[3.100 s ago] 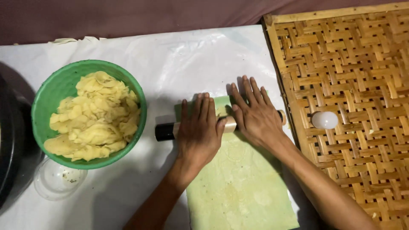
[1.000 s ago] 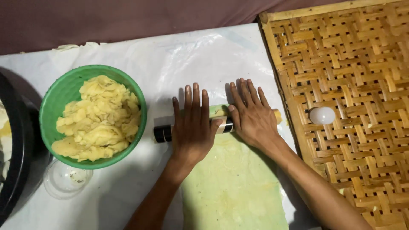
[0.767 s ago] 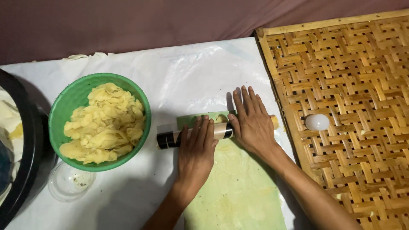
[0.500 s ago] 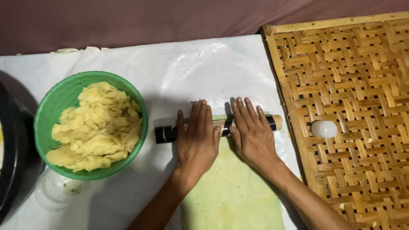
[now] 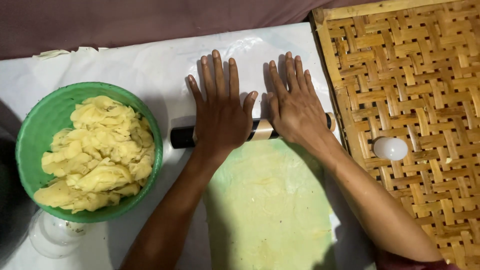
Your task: The recorder uses a cylindrical tool to flatten small pieces of dough onto a plastic sheet on a table.
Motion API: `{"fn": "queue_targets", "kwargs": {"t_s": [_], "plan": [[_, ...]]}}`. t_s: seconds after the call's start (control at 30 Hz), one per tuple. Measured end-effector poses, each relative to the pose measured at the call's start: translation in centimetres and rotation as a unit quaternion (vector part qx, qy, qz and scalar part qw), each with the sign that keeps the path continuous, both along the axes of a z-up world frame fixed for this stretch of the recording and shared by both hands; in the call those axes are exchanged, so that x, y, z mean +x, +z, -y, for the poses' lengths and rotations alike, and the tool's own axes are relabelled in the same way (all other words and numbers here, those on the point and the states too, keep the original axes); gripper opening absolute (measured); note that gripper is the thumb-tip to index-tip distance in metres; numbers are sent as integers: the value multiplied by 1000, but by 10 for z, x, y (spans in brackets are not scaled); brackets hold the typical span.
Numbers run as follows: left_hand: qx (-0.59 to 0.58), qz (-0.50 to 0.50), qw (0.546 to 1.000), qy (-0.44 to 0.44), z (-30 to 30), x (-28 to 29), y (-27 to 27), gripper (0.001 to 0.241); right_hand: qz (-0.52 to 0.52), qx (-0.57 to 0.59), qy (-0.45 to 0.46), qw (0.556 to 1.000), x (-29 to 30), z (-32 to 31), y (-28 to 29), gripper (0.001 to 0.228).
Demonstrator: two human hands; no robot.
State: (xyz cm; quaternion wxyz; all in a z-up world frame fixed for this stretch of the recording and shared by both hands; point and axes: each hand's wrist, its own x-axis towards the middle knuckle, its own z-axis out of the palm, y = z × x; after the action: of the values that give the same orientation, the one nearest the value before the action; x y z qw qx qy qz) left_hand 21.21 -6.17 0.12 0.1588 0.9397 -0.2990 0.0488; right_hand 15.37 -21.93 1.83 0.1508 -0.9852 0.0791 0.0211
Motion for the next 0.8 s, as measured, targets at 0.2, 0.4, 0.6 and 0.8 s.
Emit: {"fn": "queue_targets", "kwargs": {"t_s": [0.2,0.4,0.6,0.8], "plan": [[-78,234,968,35,6,16,-8,50,40,11,17,999,23,17,-21,61],[-203,165,965,-33,-20,5,-26,31,176,-35,-38,983,36,17,-28,47],[-163,104,978,-78,-51,-10,-40,46,356,-6,-8,934,55,40,-39,36],[-107,40,993,-32,-42,16,-42,36,367,104,1,925,-3,35,-48,17]]}}
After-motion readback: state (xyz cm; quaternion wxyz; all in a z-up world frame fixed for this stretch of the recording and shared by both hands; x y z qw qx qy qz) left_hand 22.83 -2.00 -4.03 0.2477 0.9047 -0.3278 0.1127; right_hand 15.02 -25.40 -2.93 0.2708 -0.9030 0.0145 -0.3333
